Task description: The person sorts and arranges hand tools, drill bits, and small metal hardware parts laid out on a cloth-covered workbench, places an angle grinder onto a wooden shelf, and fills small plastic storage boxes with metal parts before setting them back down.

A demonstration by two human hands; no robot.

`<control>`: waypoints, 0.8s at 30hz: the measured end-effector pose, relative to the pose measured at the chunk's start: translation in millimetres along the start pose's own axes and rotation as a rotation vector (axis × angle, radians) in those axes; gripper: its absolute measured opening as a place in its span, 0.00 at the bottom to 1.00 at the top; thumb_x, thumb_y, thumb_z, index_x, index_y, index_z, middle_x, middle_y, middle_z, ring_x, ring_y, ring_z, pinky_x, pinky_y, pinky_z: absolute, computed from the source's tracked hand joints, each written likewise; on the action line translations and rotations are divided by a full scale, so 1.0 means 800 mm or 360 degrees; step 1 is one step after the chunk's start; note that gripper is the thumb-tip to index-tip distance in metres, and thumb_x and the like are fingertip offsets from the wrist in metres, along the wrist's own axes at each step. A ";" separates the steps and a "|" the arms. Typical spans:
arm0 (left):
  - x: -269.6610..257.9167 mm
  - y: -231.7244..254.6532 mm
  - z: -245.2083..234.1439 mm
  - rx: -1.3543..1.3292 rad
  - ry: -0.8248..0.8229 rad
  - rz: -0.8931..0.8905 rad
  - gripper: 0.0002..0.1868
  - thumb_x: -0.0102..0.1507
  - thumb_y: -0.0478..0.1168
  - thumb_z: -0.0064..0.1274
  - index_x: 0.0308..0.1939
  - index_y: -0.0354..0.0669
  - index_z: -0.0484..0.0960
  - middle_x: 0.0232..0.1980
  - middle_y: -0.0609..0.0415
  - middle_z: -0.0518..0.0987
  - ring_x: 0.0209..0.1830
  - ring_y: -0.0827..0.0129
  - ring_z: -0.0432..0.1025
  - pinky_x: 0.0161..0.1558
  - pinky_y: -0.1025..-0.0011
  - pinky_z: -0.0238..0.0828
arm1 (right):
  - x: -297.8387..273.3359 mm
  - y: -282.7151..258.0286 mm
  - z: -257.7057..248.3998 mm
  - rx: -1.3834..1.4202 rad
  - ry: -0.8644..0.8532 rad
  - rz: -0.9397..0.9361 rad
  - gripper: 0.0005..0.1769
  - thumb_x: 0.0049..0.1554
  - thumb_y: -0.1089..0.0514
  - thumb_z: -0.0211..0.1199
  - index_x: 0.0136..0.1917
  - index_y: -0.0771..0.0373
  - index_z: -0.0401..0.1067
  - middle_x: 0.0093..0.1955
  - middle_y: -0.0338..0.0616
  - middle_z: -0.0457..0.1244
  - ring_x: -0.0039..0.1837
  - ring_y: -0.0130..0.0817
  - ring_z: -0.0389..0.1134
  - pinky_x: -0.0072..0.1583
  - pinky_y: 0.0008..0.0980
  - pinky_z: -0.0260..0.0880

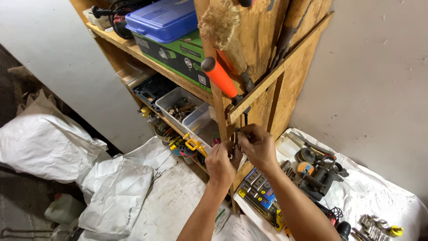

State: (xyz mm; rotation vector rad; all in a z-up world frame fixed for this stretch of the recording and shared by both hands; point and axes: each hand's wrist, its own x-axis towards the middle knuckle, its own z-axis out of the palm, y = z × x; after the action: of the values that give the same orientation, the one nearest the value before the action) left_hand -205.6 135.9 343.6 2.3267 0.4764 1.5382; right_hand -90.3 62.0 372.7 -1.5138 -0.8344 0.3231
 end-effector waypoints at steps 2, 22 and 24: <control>-0.003 0.005 -0.006 -0.0057 -0.0082 -0.0034 0.09 0.58 0.35 0.64 0.39 0.39 0.80 0.33 0.51 0.81 0.33 0.58 0.78 0.36 0.63 0.73 | -0.009 -0.002 -0.003 0.0058 0.0038 -0.0093 0.07 0.59 0.63 0.64 0.49 0.70 0.76 0.37 0.42 0.70 0.36 0.25 0.69 0.37 0.26 0.72; -0.097 0.046 0.077 -0.0373 -0.1016 0.0234 0.20 0.55 0.45 0.67 0.49 0.44 0.82 0.44 0.51 0.82 0.47 0.55 0.74 0.49 0.56 0.69 | -0.144 0.024 -0.159 0.0293 0.0434 0.0127 0.10 0.56 0.68 0.58 0.52 0.69 0.74 0.43 0.39 0.69 0.41 0.24 0.72 0.44 0.26 0.75; -0.105 0.057 0.099 -0.0419 -0.1118 0.0312 0.20 0.55 0.44 0.68 0.49 0.45 0.83 0.44 0.52 0.81 0.49 0.54 0.72 0.51 0.55 0.66 | -0.179 0.041 -0.204 0.0319 0.0498 0.0294 0.11 0.61 0.63 0.58 0.55 0.67 0.75 0.42 0.42 0.70 0.41 0.26 0.70 0.45 0.28 0.74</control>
State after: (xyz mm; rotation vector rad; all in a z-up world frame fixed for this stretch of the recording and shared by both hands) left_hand -158.7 52.2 264.4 2.5321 -0.1248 0.6934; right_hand -73.2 -151.6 325.8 -1.4090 -0.4040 0.2869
